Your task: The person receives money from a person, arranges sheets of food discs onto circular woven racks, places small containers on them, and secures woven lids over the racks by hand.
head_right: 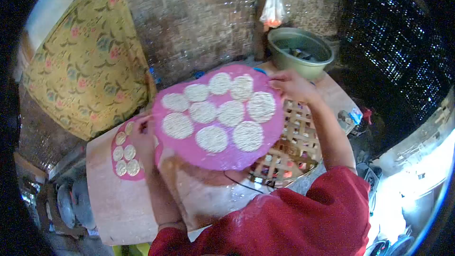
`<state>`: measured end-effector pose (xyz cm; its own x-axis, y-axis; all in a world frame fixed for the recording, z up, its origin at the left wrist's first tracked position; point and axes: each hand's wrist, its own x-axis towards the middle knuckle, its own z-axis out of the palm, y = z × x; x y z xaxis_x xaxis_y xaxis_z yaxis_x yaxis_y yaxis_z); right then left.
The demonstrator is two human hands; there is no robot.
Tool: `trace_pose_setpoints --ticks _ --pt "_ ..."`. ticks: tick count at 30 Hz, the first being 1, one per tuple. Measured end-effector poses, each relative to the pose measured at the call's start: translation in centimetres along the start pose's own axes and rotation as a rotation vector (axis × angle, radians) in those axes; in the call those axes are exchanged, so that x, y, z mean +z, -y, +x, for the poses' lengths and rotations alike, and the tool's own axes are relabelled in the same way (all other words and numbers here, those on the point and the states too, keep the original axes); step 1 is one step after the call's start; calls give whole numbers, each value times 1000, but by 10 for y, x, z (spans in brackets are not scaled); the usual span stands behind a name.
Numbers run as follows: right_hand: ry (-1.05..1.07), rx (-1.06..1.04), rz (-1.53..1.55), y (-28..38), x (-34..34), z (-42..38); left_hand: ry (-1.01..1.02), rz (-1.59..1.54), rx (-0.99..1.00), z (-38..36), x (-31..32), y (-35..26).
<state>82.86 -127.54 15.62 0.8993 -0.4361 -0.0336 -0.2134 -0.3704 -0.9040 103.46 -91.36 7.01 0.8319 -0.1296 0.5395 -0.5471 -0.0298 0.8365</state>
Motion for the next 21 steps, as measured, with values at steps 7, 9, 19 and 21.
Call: trace_pose_setpoints --ticks 7,9,19,21 --pt "-200 217 -15 -113 -122 -31 156 -159 -127 -45 207 48" --pt "-195 232 30 -149 -139 -32 194 -132 -166 -61 230 57" --pt "-165 348 242 -246 -159 -36 294 235 -155 -91 238 47" --pt "-170 345 232 -246 -160 -37 282 218 -166 -91 240 45"
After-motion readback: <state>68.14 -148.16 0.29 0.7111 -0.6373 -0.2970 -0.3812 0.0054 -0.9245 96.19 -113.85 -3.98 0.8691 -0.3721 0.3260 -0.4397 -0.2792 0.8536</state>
